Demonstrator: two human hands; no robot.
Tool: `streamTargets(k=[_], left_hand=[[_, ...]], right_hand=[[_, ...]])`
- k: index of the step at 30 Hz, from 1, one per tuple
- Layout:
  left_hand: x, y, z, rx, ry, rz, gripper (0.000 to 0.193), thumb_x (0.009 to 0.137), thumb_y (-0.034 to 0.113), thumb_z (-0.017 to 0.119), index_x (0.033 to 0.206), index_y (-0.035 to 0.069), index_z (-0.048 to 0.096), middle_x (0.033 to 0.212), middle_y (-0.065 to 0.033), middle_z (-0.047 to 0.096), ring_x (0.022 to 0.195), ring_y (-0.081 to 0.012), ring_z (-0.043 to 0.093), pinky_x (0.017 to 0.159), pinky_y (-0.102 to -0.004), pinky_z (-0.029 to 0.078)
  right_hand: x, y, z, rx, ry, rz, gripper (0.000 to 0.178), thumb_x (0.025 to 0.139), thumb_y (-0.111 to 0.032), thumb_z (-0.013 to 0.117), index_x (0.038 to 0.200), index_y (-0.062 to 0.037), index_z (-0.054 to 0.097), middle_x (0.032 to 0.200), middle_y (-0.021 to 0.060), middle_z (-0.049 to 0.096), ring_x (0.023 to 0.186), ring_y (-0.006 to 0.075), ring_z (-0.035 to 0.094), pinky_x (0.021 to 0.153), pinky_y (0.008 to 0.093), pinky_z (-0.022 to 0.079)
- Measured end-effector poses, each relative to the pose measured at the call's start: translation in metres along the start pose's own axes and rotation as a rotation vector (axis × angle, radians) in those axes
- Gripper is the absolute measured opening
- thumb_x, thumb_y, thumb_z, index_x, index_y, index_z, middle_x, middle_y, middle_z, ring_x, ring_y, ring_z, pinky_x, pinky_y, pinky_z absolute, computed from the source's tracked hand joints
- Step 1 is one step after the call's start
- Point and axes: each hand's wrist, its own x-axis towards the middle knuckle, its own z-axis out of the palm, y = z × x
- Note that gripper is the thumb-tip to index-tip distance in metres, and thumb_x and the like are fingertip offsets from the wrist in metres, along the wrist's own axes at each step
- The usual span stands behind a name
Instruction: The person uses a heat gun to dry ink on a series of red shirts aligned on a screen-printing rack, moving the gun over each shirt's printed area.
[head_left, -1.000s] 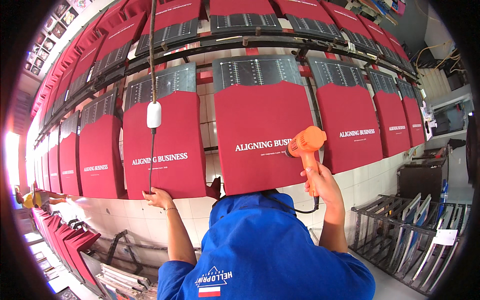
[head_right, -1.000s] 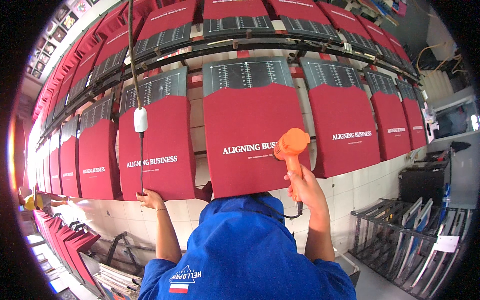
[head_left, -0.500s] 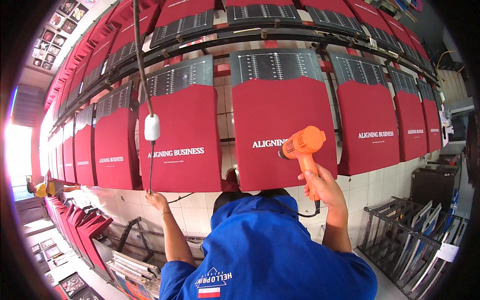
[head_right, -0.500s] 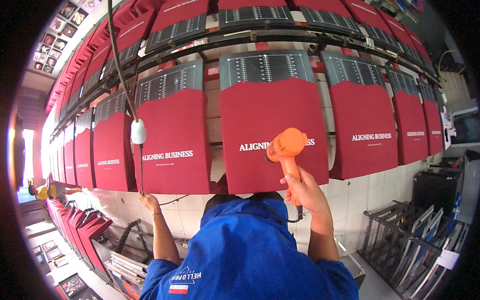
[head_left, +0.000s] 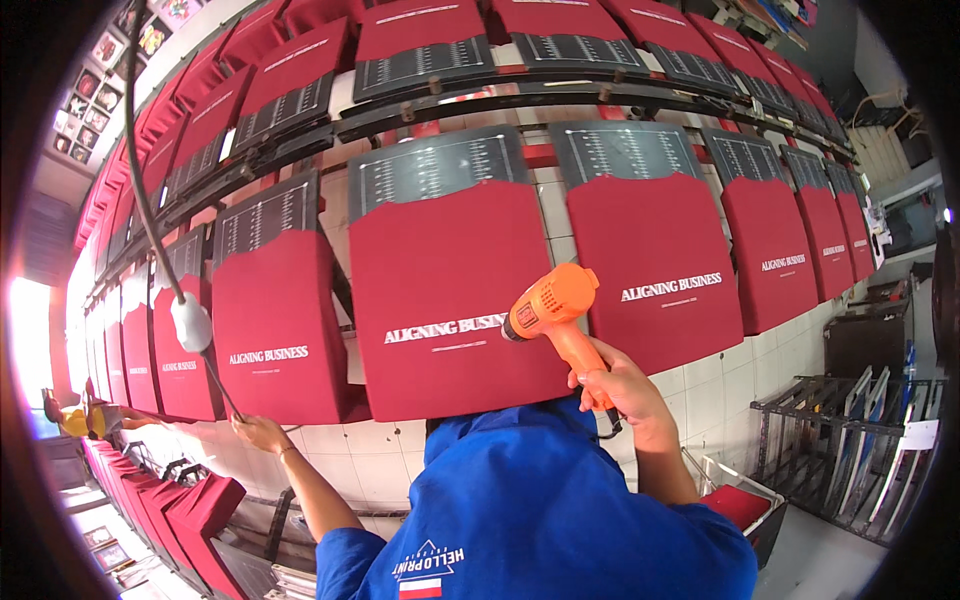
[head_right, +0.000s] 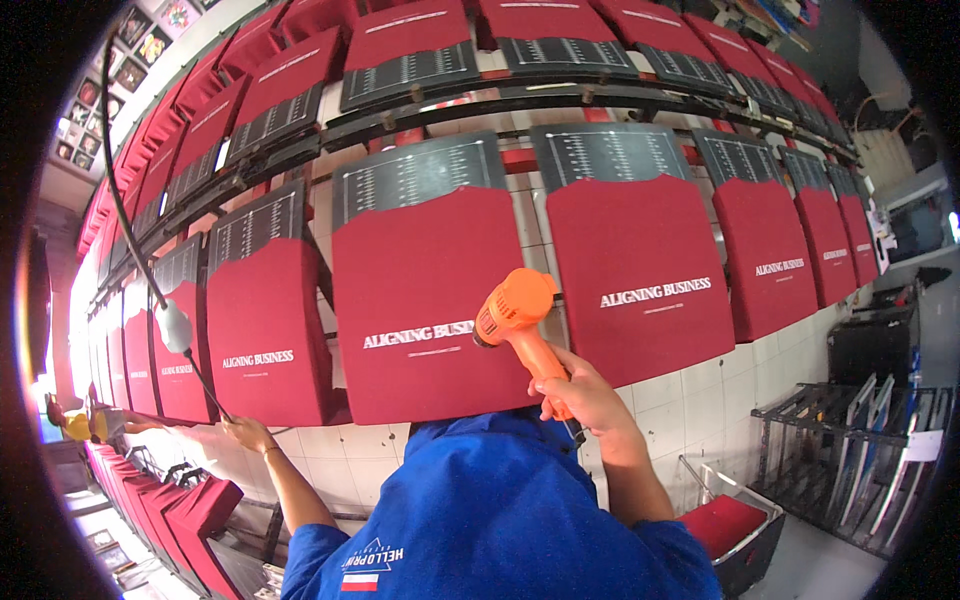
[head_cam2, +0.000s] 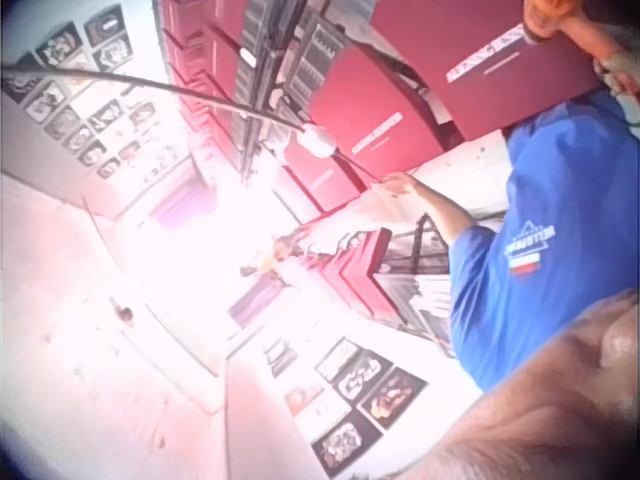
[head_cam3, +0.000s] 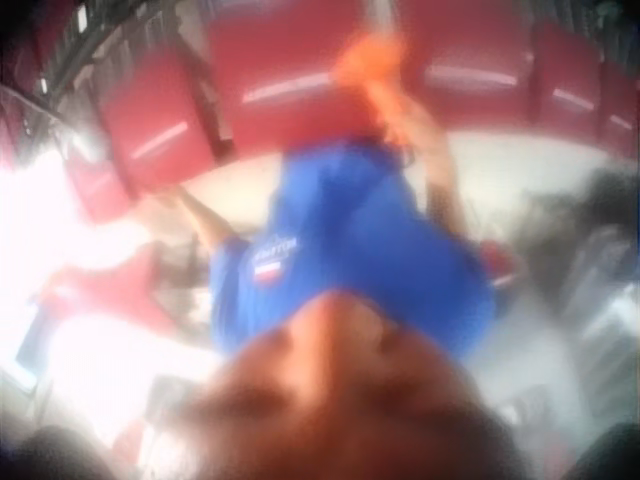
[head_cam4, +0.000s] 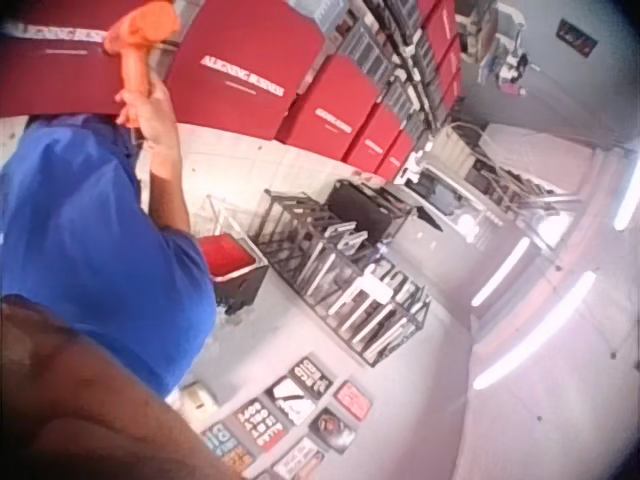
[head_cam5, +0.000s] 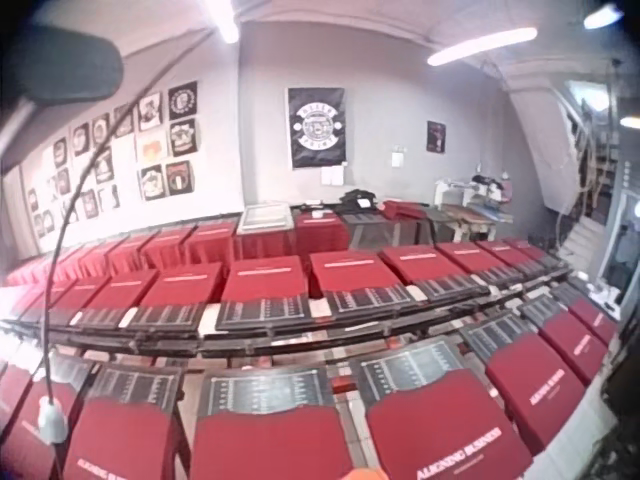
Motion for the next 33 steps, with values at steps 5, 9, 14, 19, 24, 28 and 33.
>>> streamTargets(k=[5,9,14,19,24,28,33], left_hand=[[0.059,-0.071,0.032,0.024,-0.103,-0.080,0.038,0.097,0.017,0.041,0.128,-0.003,0.052,0.130,-0.0280,0.053,0.124,-0.0413,0.048,0.105,-0.0485,0.038],[0.035,-0.075,0.074,0.254,-0.149,-0.354,0.037,0.097,0.018,0.042,0.131,0.008,0.054,0.134,-0.0289,0.049,0.127,-0.0412,0.046,0.106,-0.0489,0.037],[0.027,-0.086,0.112,0.536,-0.215,-0.418,0.041,0.099,0.033,0.042,0.137,0.020,0.048,0.145,-0.0180,0.043,0.140,-0.0318,0.034,0.103,-0.0535,0.033],[0.026,-0.082,0.119,0.512,-0.203,-0.441,0.045,0.100,0.038,0.039,0.137,0.015,0.047,0.145,-0.0163,0.044,0.141,-0.0308,0.032,0.104,-0.0538,0.032],[0.029,-0.073,0.112,0.446,-0.198,-0.504,0.049,0.100,0.042,0.036,0.137,0.012,0.046,0.146,-0.0177,0.043,0.142,-0.0294,0.031,0.105,-0.0544,0.031],[0.029,-0.078,0.113,0.443,-0.198,-0.474,0.050,0.101,0.043,0.035,0.137,0.011,0.046,0.146,-0.0183,0.043,0.141,-0.0296,0.032,0.105,-0.0552,0.030],[0.027,-0.069,0.106,0.420,-0.246,-0.483,0.052,0.101,0.042,0.033,0.138,0.008,0.044,0.146,-0.0227,0.040,0.142,-0.0324,0.030,0.106,-0.0551,0.030]], right_hand=[[0.019,0.019,0.072,-0.101,0.174,-0.068,0.040,0.086,-0.020,0.062,0.119,0.0022,0.054,0.084,0.0071,0.061,0.057,0.0129,0.060,0.055,0.0269,0.051],[0.014,0.014,0.084,-0.155,0.305,-0.022,0.031,0.088,-0.023,0.063,0.108,0.0009,0.059,0.078,0.0051,0.059,0.056,0.0120,0.059,0.055,0.0274,0.051],[0.017,0.028,0.092,-0.090,0.329,-0.077,0.027,0.089,-0.025,0.064,0.101,-0.0010,0.060,0.074,0.0031,0.057,0.055,0.0115,0.058,0.052,0.0263,0.050],[0.021,0.031,0.102,-0.093,0.405,-0.093,0.025,0.089,-0.026,0.064,0.096,-0.0024,0.059,0.072,0.0024,0.057,0.055,0.0116,0.058,0.053,0.0261,0.050],[0.025,0.035,0.093,-0.096,0.381,-0.118,0.031,0.089,-0.026,0.063,0.105,-0.0002,0.060,0.073,0.0031,0.057,0.055,0.0116,0.058,0.052,0.0259,0.049],[0.024,0.032,0.087,-0.071,0.375,-0.075,0.031,0.089,-0.026,0.063,0.106,0.0000,0.059,0.074,0.0030,0.058,0.055,0.0118,0.058,0.053,0.0264,0.049],[0.026,0.035,0.086,-0.095,0.369,-0.083,0.031,0.089,-0.025,0.063,0.107,0.0006,0.059,0.074,0.0028,0.057,0.056,0.0117,0.058,0.053,0.0266,0.050]])
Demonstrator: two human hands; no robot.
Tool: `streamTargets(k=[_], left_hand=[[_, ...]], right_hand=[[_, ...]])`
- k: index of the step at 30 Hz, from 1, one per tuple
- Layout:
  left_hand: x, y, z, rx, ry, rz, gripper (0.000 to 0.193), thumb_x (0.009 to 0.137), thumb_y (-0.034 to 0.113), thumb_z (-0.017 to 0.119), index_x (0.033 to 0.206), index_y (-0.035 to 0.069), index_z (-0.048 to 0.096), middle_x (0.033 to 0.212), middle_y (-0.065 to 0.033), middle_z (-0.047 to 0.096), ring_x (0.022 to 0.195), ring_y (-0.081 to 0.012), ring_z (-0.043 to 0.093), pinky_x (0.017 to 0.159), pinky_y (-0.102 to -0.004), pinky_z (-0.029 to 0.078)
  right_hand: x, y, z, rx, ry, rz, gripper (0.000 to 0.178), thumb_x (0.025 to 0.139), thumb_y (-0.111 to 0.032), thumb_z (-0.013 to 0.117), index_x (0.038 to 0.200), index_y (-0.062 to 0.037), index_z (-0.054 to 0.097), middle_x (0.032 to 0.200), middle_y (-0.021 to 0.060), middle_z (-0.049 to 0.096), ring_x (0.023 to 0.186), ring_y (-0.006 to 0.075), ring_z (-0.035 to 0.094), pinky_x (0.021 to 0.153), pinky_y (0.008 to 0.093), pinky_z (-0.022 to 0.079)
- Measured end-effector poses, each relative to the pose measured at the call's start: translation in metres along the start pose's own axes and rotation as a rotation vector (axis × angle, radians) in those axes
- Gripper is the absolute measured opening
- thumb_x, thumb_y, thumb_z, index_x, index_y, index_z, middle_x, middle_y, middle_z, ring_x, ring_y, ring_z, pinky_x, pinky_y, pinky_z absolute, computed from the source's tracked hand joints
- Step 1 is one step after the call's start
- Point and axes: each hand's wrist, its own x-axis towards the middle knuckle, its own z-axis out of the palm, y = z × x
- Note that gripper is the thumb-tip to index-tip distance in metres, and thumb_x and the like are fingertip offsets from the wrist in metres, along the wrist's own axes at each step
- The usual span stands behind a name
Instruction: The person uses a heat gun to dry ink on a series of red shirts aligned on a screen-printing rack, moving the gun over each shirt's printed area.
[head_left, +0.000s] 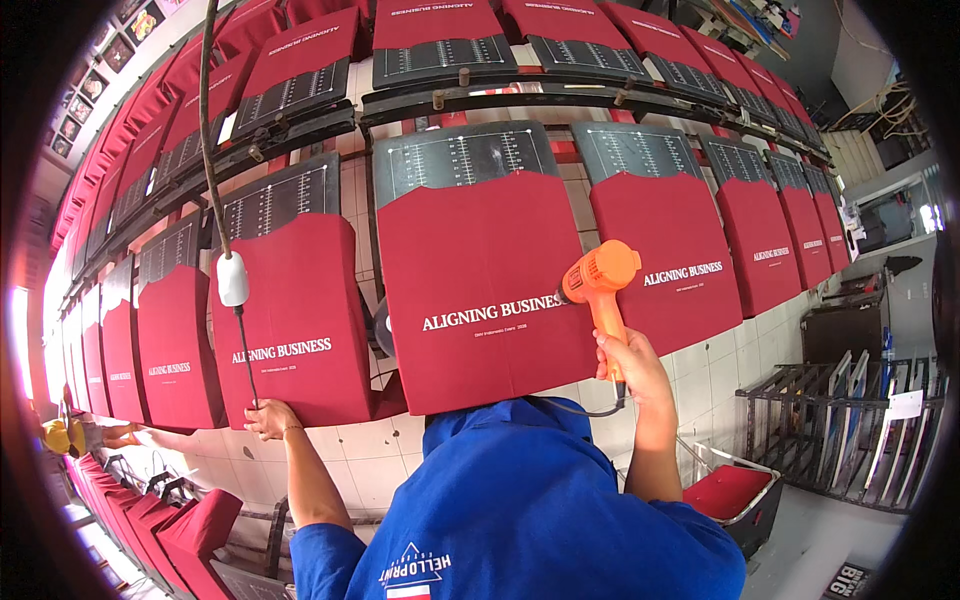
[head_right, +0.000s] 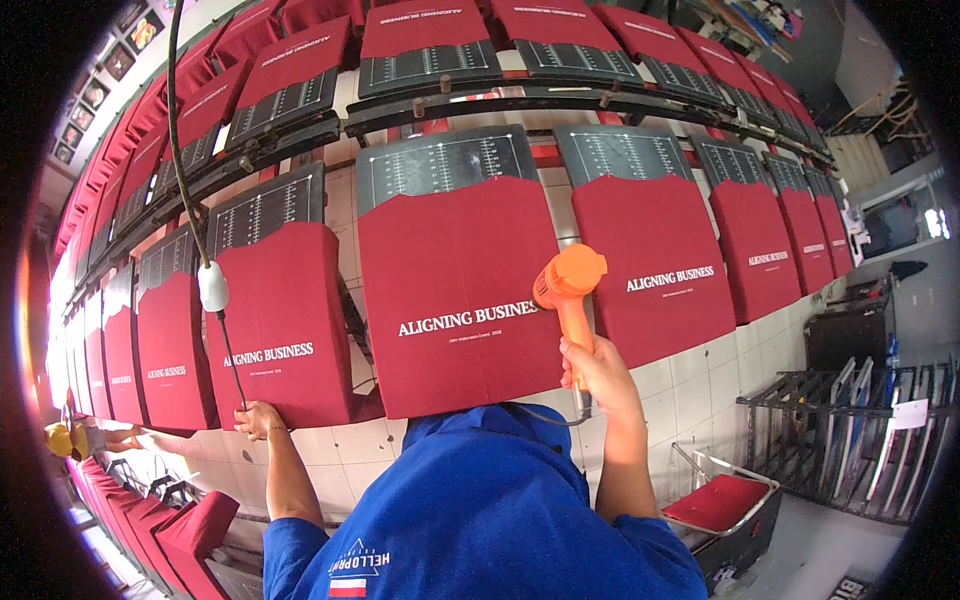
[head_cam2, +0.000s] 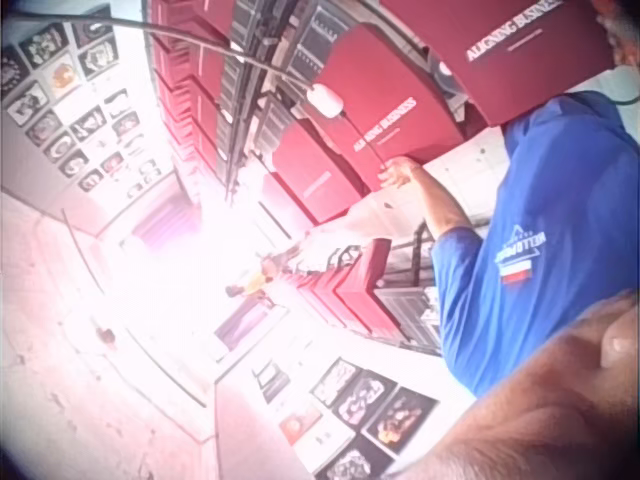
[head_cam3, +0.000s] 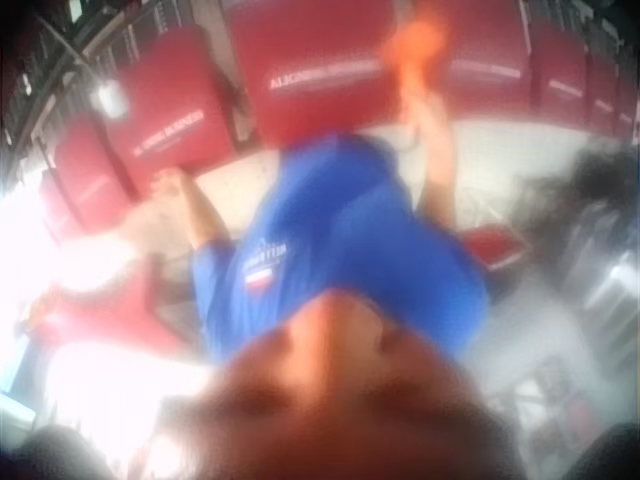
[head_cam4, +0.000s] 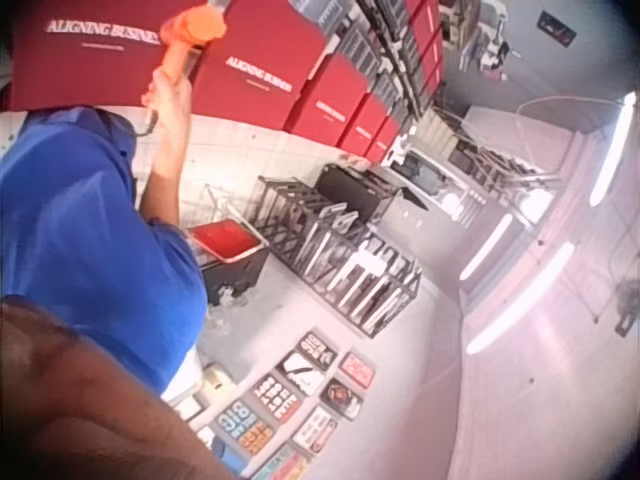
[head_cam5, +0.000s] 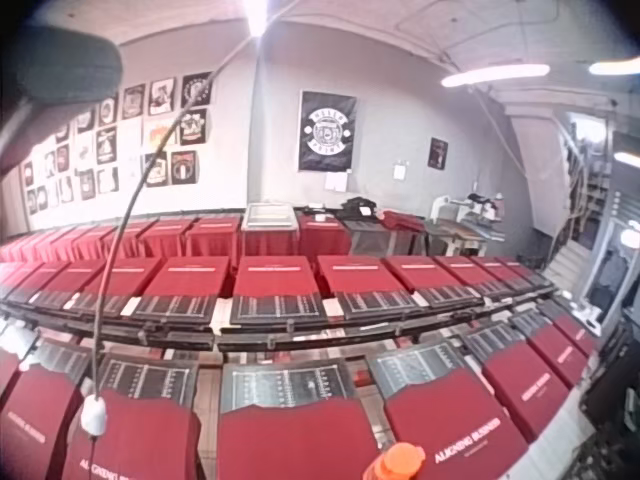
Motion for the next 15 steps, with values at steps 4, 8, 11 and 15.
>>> streamTargets(k=[4,8,11,15], left_hand=[[0.000,0.000,-0.003,0.015,-0.012,0.017,0.052,0.101,0.042,0.031,0.138,0.007,0.043,0.146,-0.0224,0.040,0.142,-0.0322,0.030,0.107,-0.0543,0.030],[0.003,-0.002,-0.001,0.031,0.000,0.023,0.053,0.101,0.043,0.031,0.139,0.008,0.043,0.146,-0.0229,0.039,0.142,-0.0319,0.030,0.107,-0.0529,0.031],[0.003,0.000,0.000,0.034,-0.003,0.018,0.054,0.101,0.044,0.032,0.139,0.008,0.043,0.147,-0.0227,0.038,0.142,-0.0316,0.030,0.107,-0.0519,0.031],[0.000,0.000,-0.002,-0.003,-0.002,-0.006,0.055,0.101,0.045,0.032,0.139,0.007,0.043,0.148,-0.0227,0.037,0.142,-0.0320,0.030,0.108,-0.0516,0.030]], right_hand=[[-0.002,0.002,-0.003,-0.018,-0.013,-0.019,0.030,0.090,-0.025,0.063,0.106,0.0002,0.059,0.074,0.0026,0.057,0.056,0.0111,0.057,0.054,0.0267,0.050],[-0.011,-0.003,-0.006,0.011,-0.023,0.015,0.025,0.089,-0.023,0.063,0.101,-0.0019,0.058,0.074,0.0018,0.056,0.055,0.0110,0.057,0.052,0.0261,0.048],[-0.013,0.000,-0.005,0.016,-0.019,0.012,0.026,0.089,-0.023,0.063,0.102,-0.0018,0.059,0.074,0.0021,0.056,0.055,0.0110,0.057,0.052,0.0262,0.048],[-0.010,-0.001,-0.007,0.024,-0.050,0.026,0.026,0.088,-0.022,0.064,0.103,-0.0016,0.059,0.074,0.0023,0.056,0.056,0.0109,0.057,0.052,0.0261,0.049]])
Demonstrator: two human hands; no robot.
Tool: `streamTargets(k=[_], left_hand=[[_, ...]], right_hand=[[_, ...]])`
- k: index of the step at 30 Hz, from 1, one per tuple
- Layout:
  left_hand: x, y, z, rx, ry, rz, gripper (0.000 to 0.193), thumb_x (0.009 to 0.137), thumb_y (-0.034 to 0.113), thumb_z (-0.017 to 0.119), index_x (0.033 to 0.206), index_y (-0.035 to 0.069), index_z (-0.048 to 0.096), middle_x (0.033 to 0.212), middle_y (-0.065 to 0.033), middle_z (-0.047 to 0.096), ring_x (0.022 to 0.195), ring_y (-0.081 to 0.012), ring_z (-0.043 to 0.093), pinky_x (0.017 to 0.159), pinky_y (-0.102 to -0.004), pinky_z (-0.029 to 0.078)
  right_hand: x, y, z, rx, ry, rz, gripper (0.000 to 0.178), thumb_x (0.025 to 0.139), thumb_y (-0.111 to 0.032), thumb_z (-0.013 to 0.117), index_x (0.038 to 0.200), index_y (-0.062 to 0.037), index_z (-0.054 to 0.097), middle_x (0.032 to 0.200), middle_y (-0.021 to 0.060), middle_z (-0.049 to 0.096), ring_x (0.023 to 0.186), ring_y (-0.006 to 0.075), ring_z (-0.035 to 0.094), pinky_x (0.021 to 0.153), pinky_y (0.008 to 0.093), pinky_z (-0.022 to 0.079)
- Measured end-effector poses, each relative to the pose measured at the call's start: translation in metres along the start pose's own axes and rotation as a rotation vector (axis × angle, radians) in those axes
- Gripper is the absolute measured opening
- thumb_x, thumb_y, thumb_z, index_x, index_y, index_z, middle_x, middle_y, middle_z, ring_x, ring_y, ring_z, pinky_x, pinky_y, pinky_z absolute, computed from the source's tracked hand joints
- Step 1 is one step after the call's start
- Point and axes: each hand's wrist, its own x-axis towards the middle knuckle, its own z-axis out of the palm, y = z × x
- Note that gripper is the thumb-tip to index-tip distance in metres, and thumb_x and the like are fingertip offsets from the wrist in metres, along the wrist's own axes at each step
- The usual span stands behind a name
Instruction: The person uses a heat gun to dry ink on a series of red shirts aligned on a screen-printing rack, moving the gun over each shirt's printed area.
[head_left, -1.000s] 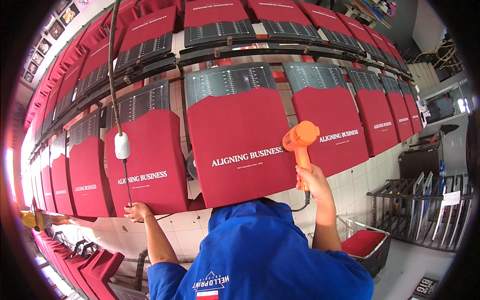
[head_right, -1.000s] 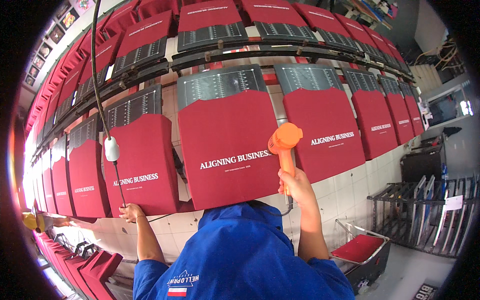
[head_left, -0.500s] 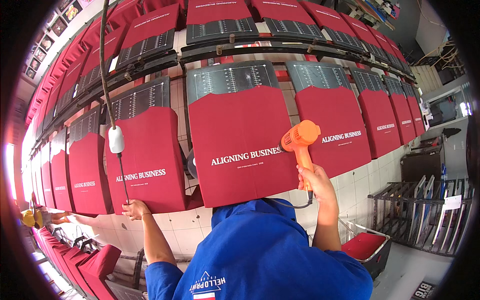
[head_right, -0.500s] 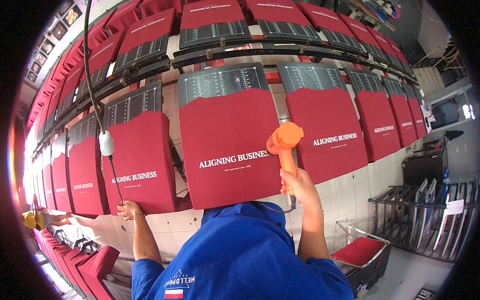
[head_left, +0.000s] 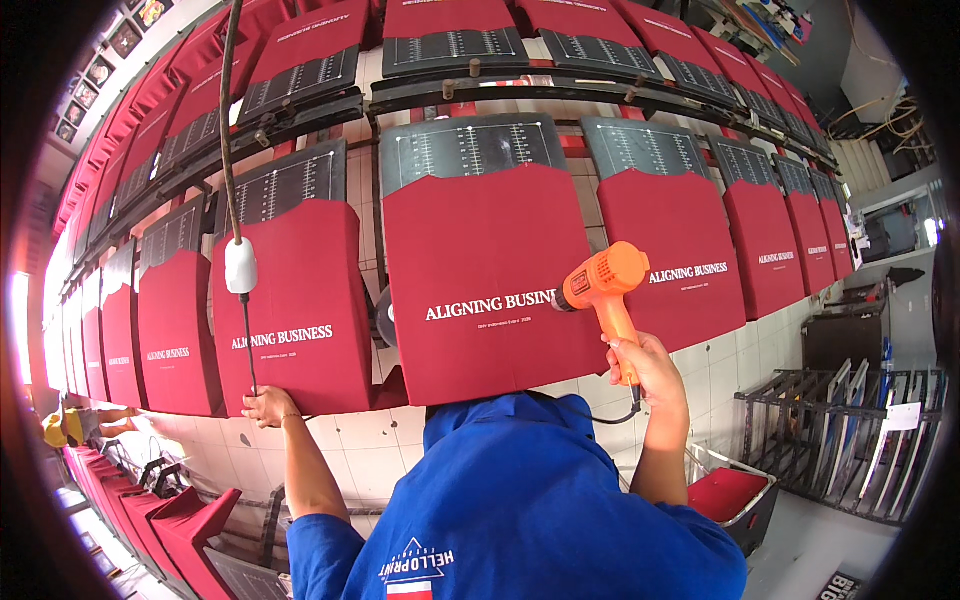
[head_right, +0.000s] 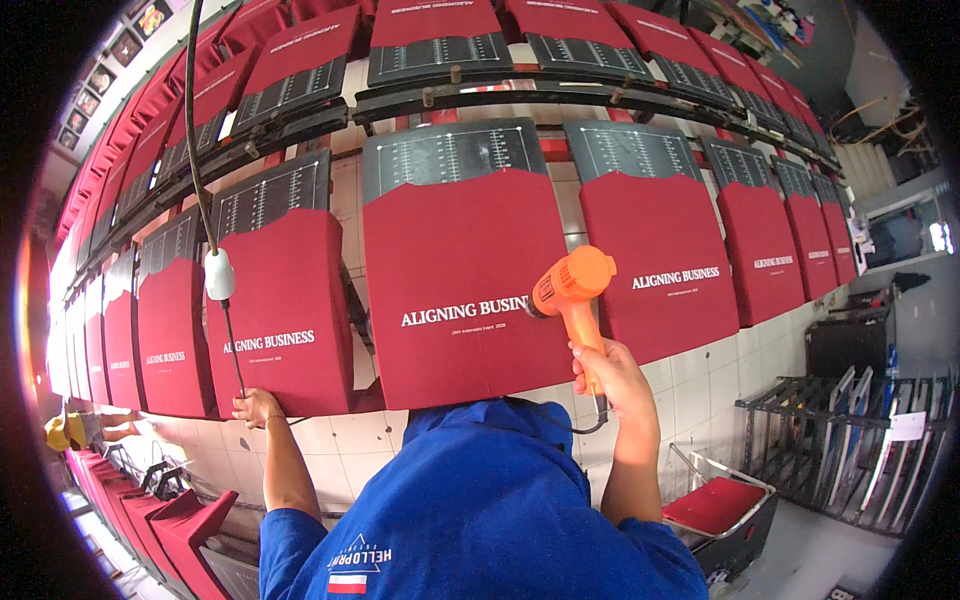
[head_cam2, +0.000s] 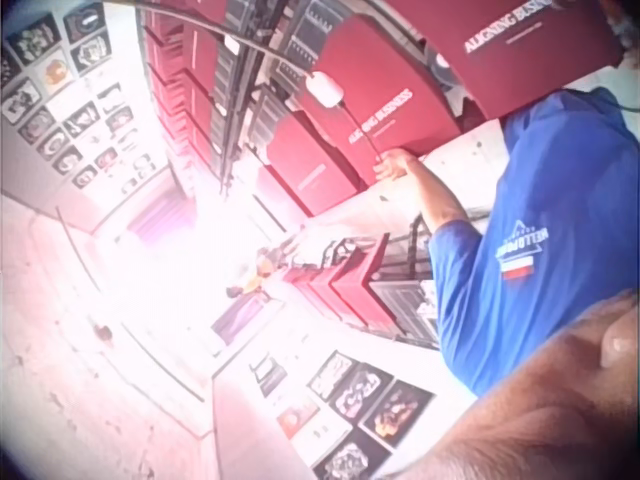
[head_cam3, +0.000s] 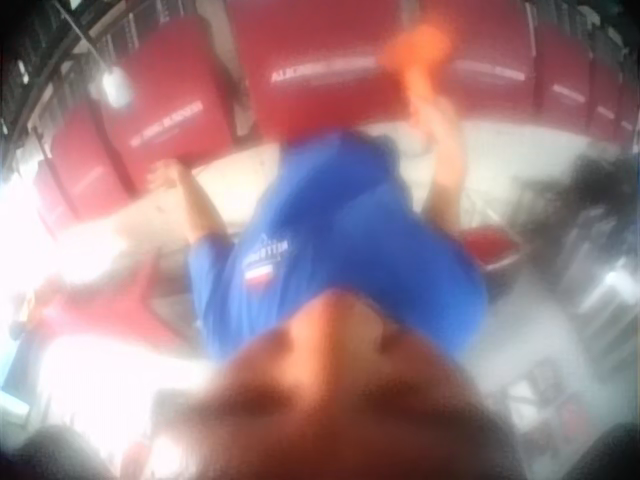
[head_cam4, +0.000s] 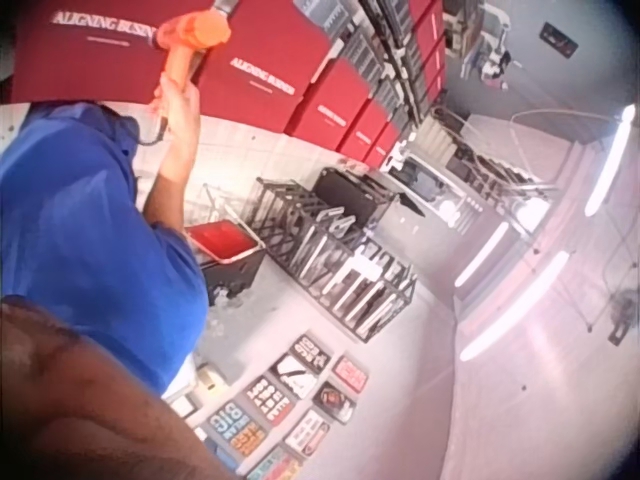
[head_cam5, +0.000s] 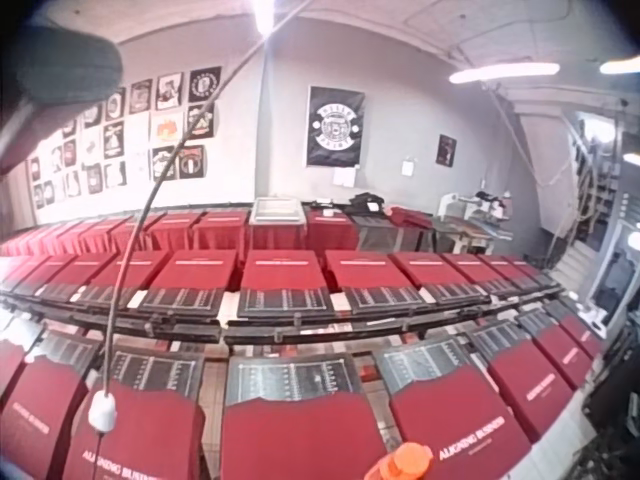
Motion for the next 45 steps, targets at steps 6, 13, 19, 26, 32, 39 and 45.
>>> streamTargets(k=[6,13,19,26,32,39,45], left_hand=[[0.001,-0.001,-0.003,0.017,-0.015,0.013,0.053,0.101,0.043,0.031,0.139,0.009,0.043,0.148,-0.0226,0.036,0.141,-0.0330,0.032,0.109,-0.0512,0.030],[-0.005,0.006,-0.009,-0.004,-0.041,-0.010,0.052,0.101,0.043,0.031,0.140,0.010,0.042,0.149,-0.0220,0.035,0.140,-0.0345,0.032,0.109,-0.0509,0.030],[0.005,-0.001,0.004,0.027,0.038,-0.008,0.051,0.100,0.043,0.035,0.137,0.009,0.044,0.145,-0.0153,0.043,0.142,-0.0295,0.029,0.106,-0.0549,0.030],[-0.003,0.002,-0.007,0.030,-0.039,0.036,0.053,0.101,0.043,0.032,0.139,0.006,0.042,0.148,-0.0202,0.038,0.143,-0.0311,0.027,0.108,-0.0508,0.029],[-0.013,0.015,-0.021,-0.064,-0.032,-0.057,0.052,0.100,0.044,0.036,0.138,0.009,0.043,0.148,-0.0203,0.038,0.142,-0.0308,0.030,0.109,-0.0498,0.030],[0.002,0.000,0.003,-0.038,0.028,-0.012,0.051,0.100,0.043,0.036,0.137,0.009,0.044,0.147,-0.0205,0.039,0.142,-0.0302,0.030,0.108,-0.0506,0.029],[-0.002,0.002,0.000,-0.012,0.011,0.011,0.052,0.099,0.042,0.038,0.138,0.008,0.044,0.145,-0.0181,0.042,0.142,-0.0302,0.030,0.105,-0.0538,0.031]], right_hand=[[0.004,-0.005,0.010,-0.015,-0.027,0.022,0.025,0.088,-0.021,0.064,0.103,-0.0013,0.060,0.075,0.0025,0.056,0.056,0.0109,0.057,0.053,0.0255,0.049],[0.006,-0.007,0.013,-0.062,-0.065,0.027,0.031,0.089,-0.021,0.062,0.109,0.0016,0.059,0.076,0.0034,0.057,0.056,0.0112,0.058,0.055,0.0261,0.050],[0.009,-0.009,0.020,-0.092,-0.106,0.026,0.032,0.089,-0.022,0.061,0.110,0.0017,0.058,0.076,0.0034,0.057,0.056,0.0113,0.058,0.055,0.0262,0.050],[0.010,-0.010,0.029,-0.088,-0.120,0.031,0.026,0.089,-0.023,0.063,0.102,-0.0008,0.059,0.076,0.0027,0.057,0.057,0.0103,0.058,0.055,0.0258,0.050],[0.013,-0.005,0.037,-0.083,-0.127,0.016,0.024,0.089,-0.024,0.064,0.099,-0.0022,0.059,0.076,0.0023,0.058,0.057,0.0100,0.058,0.054,0.0255,0.050],[0.015,-0.005,0.042,-0.105,-0.151,0.011,0.030,0.089,-0.024,0.063,0.106,0.0011,0.059,0.076,0.0035,0.057,0.057,0.0105,0.059,0.055,0.0259,0.050],[0.017,-0.003,0.046,-0.111,-0.162,0.005,0.024,0.090,-0.024,0.064,0.098,-0.0023,0.059,0.076,0.0024,0.058,0.057,0.0101,0.059,0.053,0.0249,0.050]])
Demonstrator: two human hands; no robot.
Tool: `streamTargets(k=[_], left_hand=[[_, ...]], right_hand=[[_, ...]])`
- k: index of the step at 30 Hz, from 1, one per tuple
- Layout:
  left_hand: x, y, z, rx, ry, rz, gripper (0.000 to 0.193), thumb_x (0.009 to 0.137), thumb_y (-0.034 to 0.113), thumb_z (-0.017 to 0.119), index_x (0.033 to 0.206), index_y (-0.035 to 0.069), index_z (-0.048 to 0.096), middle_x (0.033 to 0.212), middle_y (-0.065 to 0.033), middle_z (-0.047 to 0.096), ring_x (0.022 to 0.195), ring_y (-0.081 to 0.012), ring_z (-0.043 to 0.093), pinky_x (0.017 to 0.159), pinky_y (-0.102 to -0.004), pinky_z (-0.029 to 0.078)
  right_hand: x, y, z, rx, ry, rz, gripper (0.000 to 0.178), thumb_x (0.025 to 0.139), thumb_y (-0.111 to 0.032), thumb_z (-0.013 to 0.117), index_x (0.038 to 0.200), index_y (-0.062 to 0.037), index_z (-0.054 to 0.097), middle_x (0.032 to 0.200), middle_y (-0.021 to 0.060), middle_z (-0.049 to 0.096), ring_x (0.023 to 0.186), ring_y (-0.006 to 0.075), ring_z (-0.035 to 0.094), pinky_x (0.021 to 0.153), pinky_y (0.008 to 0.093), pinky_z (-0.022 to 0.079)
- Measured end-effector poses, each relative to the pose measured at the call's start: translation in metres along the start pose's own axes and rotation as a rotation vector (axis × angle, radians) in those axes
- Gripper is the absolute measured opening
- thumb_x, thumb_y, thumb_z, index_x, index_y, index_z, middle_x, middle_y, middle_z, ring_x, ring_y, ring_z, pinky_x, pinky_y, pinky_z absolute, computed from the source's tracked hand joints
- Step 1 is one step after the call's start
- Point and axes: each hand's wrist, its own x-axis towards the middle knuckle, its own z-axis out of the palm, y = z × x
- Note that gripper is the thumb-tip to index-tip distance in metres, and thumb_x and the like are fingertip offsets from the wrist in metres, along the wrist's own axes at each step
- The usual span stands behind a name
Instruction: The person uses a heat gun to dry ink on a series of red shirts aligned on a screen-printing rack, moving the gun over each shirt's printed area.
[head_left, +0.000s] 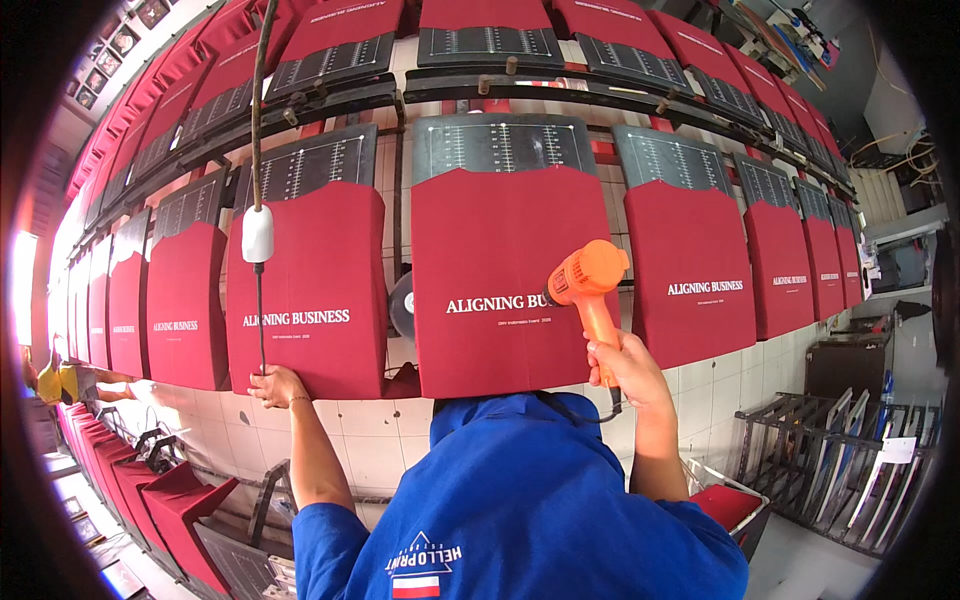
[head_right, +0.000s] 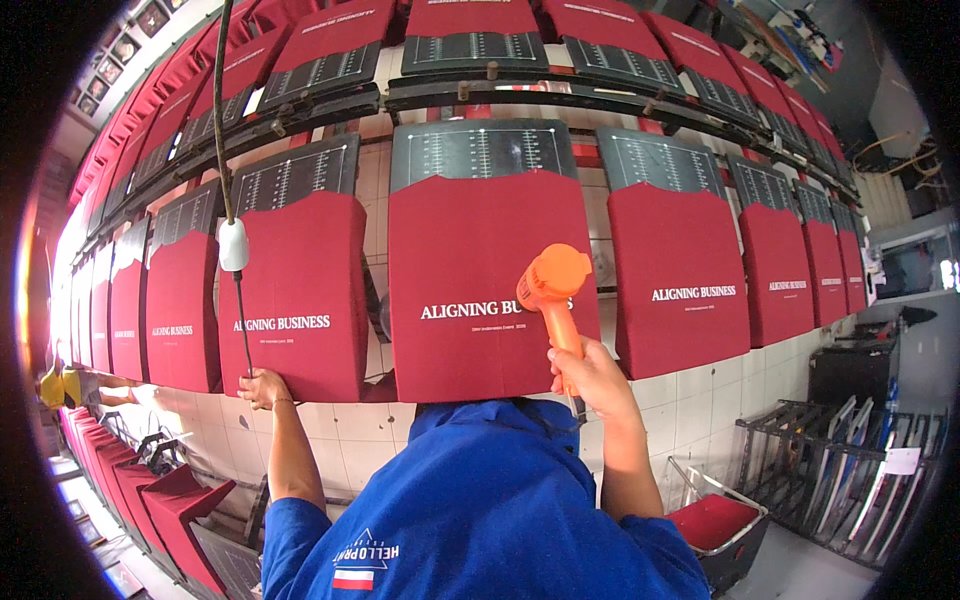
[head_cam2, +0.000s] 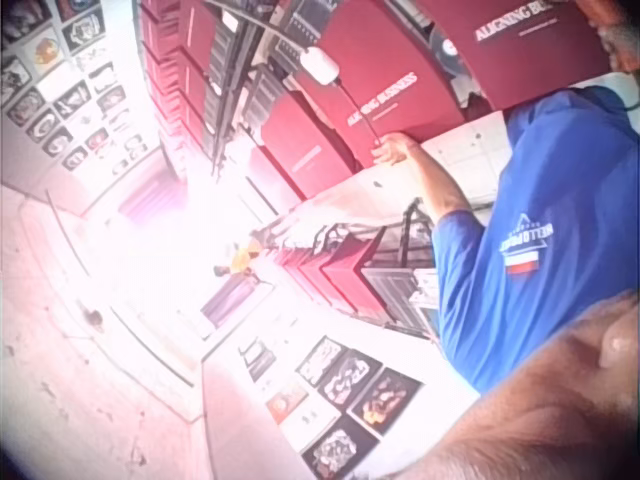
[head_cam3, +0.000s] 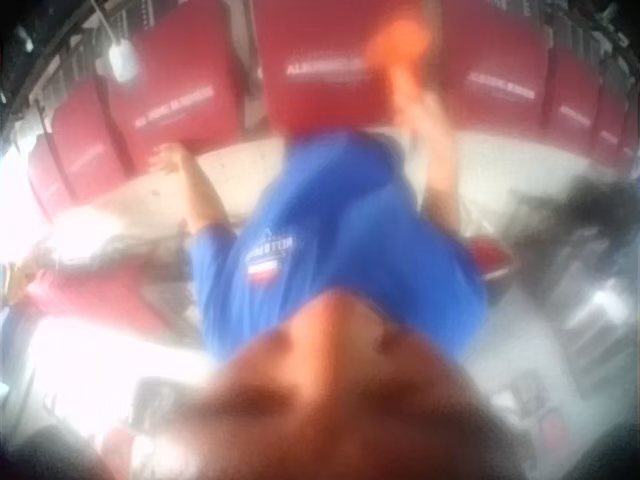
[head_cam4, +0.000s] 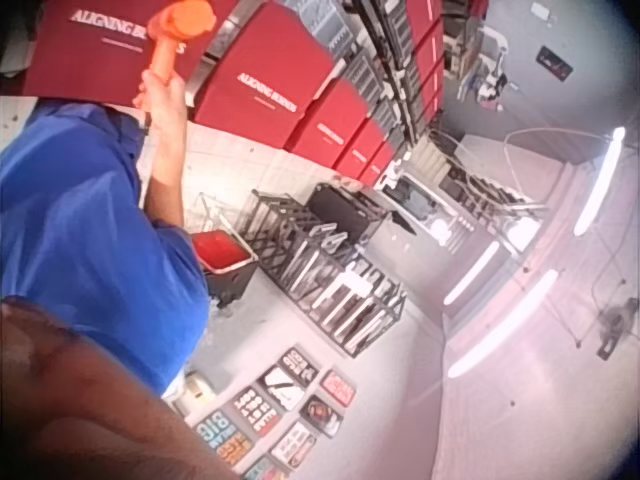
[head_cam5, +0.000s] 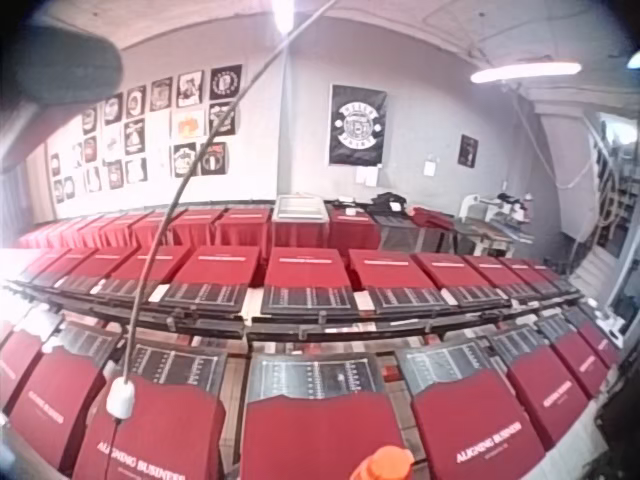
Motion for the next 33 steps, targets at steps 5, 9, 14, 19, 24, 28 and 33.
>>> streamTargets(k=[5,9,14,19,24,28,33], left_hand=[[0.002,-0.003,0.001,-0.004,0.013,0.019,0.053,0.099,0.042,0.037,0.138,0.008,0.043,0.146,-0.0172,0.042,0.143,-0.0303,0.029,0.106,-0.0546,0.031],[-0.002,-0.001,0.002,-0.038,0.038,0.019,0.050,0.100,0.042,0.037,0.136,0.007,0.045,0.145,-0.0210,0.042,0.142,-0.0307,0.032,0.106,-0.0525,0.031],[0.001,-0.008,0.005,-0.003,0.039,0.073,0.052,0.100,0.044,0.039,0.137,0.008,0.043,0.146,-0.0215,0.040,0.142,-0.0303,0.030,0.107,-0.0508,0.030],[-0.011,-0.012,-0.010,-0.086,-0.036,0.169,0.054,0.098,0.039,0.040,0.141,0.006,0.040,0.151,-0.0222,0.030,0.142,-0.0343,0.027,0.111,-0.0511,0.024],[-0.020,-0.006,-0.030,-0.193,-0.059,0.146,0.050,0.098,0.035,0.044,0.139,0.006,0.044,0.152,-0.0206,0.030,0.142,-0.0339,0.027,0.111,-0.0494,0.024],[-0.018,-0.009,-0.031,-0.225,-0.054,0.149,0.047,0.098,0.033,0.046,0.137,0.006,0.046,0.152,-0.0191,0.031,0.141,-0.0336,0.027,0.111,-0.0491,0.024],[-0.017,-0.011,-0.029,-0.274,-0.044,0.125,0.045,0.097,0.031,0.050,0.135,0.008,0.049,0.151,-0.0180,0.032,0.141,-0.0315,0.027,0.111,-0.0487,0.022]], right_hand=[[0.001,-0.003,0.003,0.008,-0.045,0.021,0.023,0.090,-0.024,0.064,0.096,-0.0027,0.058,0.076,0.0025,0.058,0.058,0.0101,0.059,0.052,0.0245,0.050],[0.002,-0.003,0.010,0.014,-0.072,0.001,0.023,0.090,-0.024,0.064,0.095,-0.0028,0.058,0.076,0.0024,0.058,0.058,0.0104,0.059,0.052,0.0246,0.049],[0.006,-0.005,0.019,0.001,-0.074,-0.006,0.023,0.089,-0.024,0.064,0.095,-0.0022,0.058,0.076,0.0028,0.058,0.058,0.0113,0.059,0.052,0.0249,0.049],[0.008,-0.008,0.030,-0.001,-0.075,0.016,0.023,0.090,-0.024,0.064,0.095,-0.0023,0.058,0.077,0.0038,0.058,0.058,0.0116,0.060,0.052,0.0255,0.048],[0.007,-0.012,0.044,-0.013,-0.066,0.031,0.023,0.090,-0.024,0.065,0.096,-0.0025,0.058,0.077,0.0035,0.059,0.057,0.0109,0.060,0.052,0.0254,0.049],[0.006,-0.015,0.060,-0.023,-0.034,0.039,0.025,0.090,-0.024,0.063,0.099,-0.0013,0.058,0.077,0.0034,0.059,0.057,0.0105,0.060,0.054,0.0257,0.050],[0.009,-0.016,0.069,-0.032,-0.040,0.054,0.025,0.091,-0.022,0.062,0.103,-0.0002,0.058,0.077,0.0039,0.059,0.056,0.0105,0.060,0.054,0.0259,0.051]])
